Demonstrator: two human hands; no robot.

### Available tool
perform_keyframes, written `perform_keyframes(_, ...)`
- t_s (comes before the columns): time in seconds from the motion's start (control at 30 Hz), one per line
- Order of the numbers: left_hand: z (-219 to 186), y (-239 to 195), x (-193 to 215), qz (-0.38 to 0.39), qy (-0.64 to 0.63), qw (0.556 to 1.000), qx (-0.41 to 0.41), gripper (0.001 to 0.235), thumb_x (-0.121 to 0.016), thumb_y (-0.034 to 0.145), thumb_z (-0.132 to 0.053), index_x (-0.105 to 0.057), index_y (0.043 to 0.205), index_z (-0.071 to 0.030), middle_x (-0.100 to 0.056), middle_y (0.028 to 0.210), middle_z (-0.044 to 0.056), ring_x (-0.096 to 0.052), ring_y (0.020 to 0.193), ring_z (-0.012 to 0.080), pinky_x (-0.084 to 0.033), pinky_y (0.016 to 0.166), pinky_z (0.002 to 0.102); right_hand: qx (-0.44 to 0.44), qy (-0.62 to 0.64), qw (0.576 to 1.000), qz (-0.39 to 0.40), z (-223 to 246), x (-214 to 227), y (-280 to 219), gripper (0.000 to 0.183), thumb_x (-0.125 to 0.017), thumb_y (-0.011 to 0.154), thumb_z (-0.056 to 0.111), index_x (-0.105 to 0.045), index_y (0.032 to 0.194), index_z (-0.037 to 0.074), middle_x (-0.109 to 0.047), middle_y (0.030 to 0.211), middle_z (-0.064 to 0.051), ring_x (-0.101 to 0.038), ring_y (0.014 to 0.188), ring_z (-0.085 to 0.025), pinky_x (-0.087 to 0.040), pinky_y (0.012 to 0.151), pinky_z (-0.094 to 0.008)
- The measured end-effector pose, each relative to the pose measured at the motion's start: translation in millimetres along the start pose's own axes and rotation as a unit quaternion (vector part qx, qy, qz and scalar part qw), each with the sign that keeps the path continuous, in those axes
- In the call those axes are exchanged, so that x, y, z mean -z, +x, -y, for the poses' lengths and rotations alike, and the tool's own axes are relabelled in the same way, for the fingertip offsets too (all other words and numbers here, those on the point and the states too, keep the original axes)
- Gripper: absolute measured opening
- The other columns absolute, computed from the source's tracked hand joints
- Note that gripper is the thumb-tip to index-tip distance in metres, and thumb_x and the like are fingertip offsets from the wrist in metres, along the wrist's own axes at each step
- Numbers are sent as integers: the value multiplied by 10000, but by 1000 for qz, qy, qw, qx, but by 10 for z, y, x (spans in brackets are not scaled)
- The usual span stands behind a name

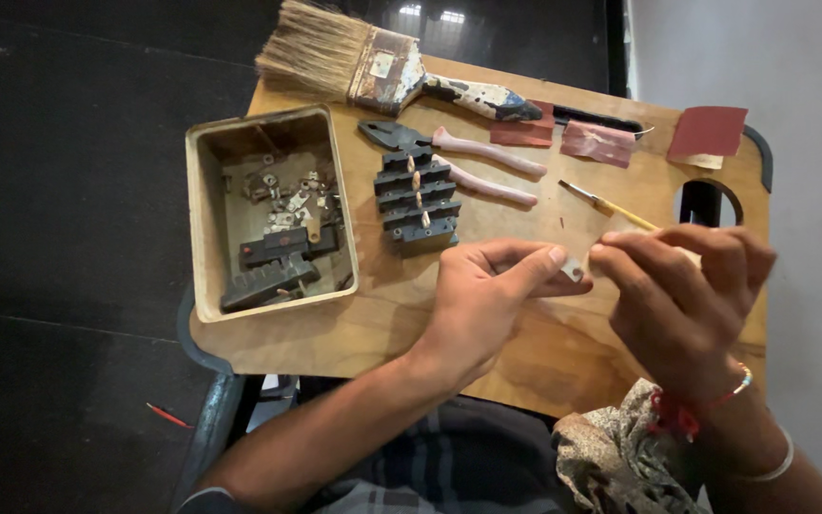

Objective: The person wipes down an electrical component with a cloth, uses a screwdriver to loosen a screw on a separate metal piece, and then uses sandpaper to rub the surface of several small metal parts.

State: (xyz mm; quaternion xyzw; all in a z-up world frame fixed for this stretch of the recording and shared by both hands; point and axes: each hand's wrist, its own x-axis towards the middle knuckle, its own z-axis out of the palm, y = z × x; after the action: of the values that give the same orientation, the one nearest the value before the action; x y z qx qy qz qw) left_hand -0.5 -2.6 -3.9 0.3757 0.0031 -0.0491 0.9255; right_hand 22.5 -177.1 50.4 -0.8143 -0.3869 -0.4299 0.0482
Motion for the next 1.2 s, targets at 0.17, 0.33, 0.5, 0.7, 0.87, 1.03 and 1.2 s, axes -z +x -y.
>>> perform_keyframes(0.17, -80, 88, 58, 18, 158, 987, 5, 187, -694, 976, -133, -772, 1038, 24, -792, 957, 126, -760, 879, 175, -606, 801, 299, -80, 81, 993, -12, -200, -50, -131, 128, -793, 1027, 42, -775, 1142, 96, -768, 1060, -36, -703, 949, -166, -543, 849, -285)
perform_keyframes(0.33, 24, 205, 78, -2, 604, 752, -262, 138, -713, 866, -168, -780, 857, -48, -762, 848, 136, -642, 842, 333, -514, 818, 457, -18, 111, 990, 90, -323, 72, -162, 183, -817, 918, 40, -769, 1075, 121, -764, 1001, -55, -683, 811, -173, -551, 711, -314)
perform_keyframes(0.5, 55, 203, 164, 26, 685, 689, -237, 114, -650, 931, -132, -706, 906, -35, -708, 873, 157, -653, 877, 340, -520, 832, 462, 29, 160, 971, 176, -283, -16, -356, 239, -825, 849, 72, -760, 1075, 113, -747, 986, -81, -693, 861, -218, -571, 735, -350)
perform_keyframes(0.7, 51, 129, 213, 39, 711, 657, -249, 129, -633, 933, -93, -670, 1015, 0, -644, 913, 164, -638, 885, 349, -514, 824, 466, 0, 187, 958, 216, -276, -77, -452, 406, -804, 744, 33, -756, 1143, 94, -692, 1031, -77, -671, 918, -264, -575, 759, -409)
perform_keyframes(0.87, 64, 139, 249, 36, 702, 663, -258, 143, -664, 934, -136, -668, 984, -2, -621, 929, 171, -626, 907, 344, -511, 833, 459, -3, 211, 956, 205, -249, -131, -393, 420, -783, 745, 12, -742, 1156, 88, -691, 1044, -99, -672, 974, -299, -579, 823, -417)
perform_keyframes(1.03, 160, 232, 205, 36, 706, 649, -279, 125, -697, 891, -142, -673, 881, -20, -628, 912, 163, -628, 909, 348, -499, 829, 469, 2, 216, 955, 205, -311, -180, -345, 422, -796, 742, 72, -733, 1160, 73, -696, 1078, -118, -671, 1010, -320, -577, 833, -436)
perform_keyframes(1.2, 130, 287, 231, 62, 713, 654, -244, 60, -667, 828, -68, -687, 873, -34, -642, 910, 152, -640, 910, 346, -510, 831, 468, 38, 225, 952, 204, -372, -288, -323, 394, -755, 785, 75, -730, 1178, 81, -693, 1139, -98, -669, 1061, -321, -580, 869, -442)
